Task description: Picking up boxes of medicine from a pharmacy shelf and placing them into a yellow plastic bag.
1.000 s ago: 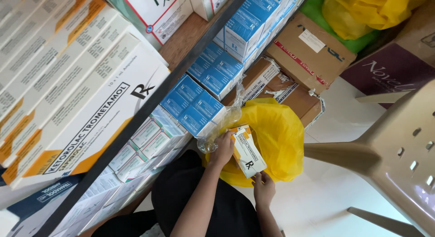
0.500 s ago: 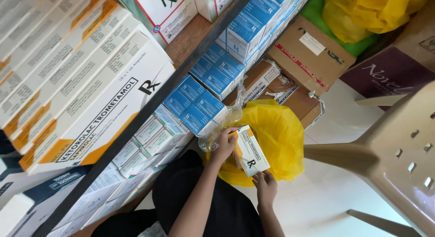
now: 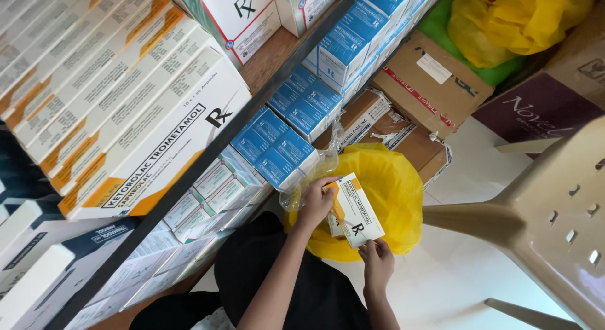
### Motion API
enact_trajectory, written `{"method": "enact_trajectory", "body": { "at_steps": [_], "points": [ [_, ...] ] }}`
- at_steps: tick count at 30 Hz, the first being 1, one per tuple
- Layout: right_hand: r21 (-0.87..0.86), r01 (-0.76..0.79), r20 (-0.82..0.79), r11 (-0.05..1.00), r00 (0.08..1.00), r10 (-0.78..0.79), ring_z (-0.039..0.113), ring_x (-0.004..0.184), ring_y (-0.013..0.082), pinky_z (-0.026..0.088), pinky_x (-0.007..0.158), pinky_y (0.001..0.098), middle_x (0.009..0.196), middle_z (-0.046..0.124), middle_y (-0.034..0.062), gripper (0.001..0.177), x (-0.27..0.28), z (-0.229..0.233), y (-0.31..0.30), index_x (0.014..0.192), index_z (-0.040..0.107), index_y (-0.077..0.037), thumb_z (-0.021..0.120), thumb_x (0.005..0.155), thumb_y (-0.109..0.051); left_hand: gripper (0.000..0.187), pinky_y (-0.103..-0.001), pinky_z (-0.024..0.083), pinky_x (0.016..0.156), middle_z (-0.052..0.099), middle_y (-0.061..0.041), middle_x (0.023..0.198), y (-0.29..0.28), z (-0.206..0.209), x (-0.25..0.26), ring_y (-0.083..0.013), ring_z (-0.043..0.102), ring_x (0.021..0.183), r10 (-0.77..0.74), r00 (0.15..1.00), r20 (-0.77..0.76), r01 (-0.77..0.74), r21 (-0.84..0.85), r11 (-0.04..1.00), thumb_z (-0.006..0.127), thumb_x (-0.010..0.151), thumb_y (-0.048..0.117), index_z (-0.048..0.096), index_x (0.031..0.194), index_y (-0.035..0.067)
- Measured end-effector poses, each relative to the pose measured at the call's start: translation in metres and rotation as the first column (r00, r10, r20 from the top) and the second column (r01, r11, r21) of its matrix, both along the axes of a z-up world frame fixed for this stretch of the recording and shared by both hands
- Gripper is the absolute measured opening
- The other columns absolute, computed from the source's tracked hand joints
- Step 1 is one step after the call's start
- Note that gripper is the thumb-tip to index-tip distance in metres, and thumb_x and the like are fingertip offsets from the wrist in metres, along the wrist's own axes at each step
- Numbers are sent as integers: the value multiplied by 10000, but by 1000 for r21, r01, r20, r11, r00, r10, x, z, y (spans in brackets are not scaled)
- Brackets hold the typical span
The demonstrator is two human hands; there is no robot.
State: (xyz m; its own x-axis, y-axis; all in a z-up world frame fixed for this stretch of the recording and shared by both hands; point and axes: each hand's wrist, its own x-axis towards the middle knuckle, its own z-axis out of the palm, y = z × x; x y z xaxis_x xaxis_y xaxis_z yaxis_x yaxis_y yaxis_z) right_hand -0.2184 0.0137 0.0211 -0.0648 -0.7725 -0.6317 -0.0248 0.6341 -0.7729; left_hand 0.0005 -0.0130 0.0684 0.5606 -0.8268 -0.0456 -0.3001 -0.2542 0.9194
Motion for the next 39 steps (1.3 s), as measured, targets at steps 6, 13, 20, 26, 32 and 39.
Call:
{"method": "enact_trajectory", "body": {
  "at_steps": [6,13,20,26,32,39],
  "points": [
    [-38,45,21,998,999,-44,736,839,207,600,747,302,998,728,172,355,-10,20,-3,1215,612,115,636,978,-147,284,-324,590,842,780,-121,1125,-4,27,-2,-238,769,983,-47,998,-44,46,-41,998,652,916,61,733,1188,48],
    [-114,79,57,990,996,-73,744,817,233,617,738,320,982,731,183,315,-33,46,-10,1204,627,102,638,979,-118,293,-297,609,819,781,-131,1130,-3,76,-15,-219,788,971,-59,989,-136,58,-15,998,671,924,67,730,1211,50],
    [-219,32,23,975,999,-28,728,804,209,617,752,312,975,728,169,286,-27,104,-22,1189,662,90,637,976,-100,307,-292,628,793,757,-159,1188,5,125,-19,-202,765,995,-31,996,-84,25,-78,997,668,945,66,712,1246,26],
    [-327,-13,34,945,999,25,704,791,184,606,761,301,986,721,153,263,-26,126,-28,1171,675,96,635,973,-72,337,-271,636,863,744,-157,1228,14,162,-11,-167,750,1045,-39,975,-220,5,-155,988,667,955,54,682,1284,-16],
    [-374,-9,77,927,996,40,717,812,177,609,778,299,1009,722,143,266,-19,150,-34,1185,659,89,619,953,-35,351,-288,637,906,741,-156,1242,25,200,-2,-166,732,1087,-43,963,-265,-13,-204,979,681,940,49,686,1285,-20],
    [-478,-29,125,878,987,101,703,864,153,608,813,289,1027,724,140,251,-14,181,-31,1187,656,107,630,971,-17,343,-313,632,949,724,-158,1270,47,233,5,-181,706,1157,-52,942,-331,-40,-266,963,668,944,15,683,1284,-25]
  ]
}}
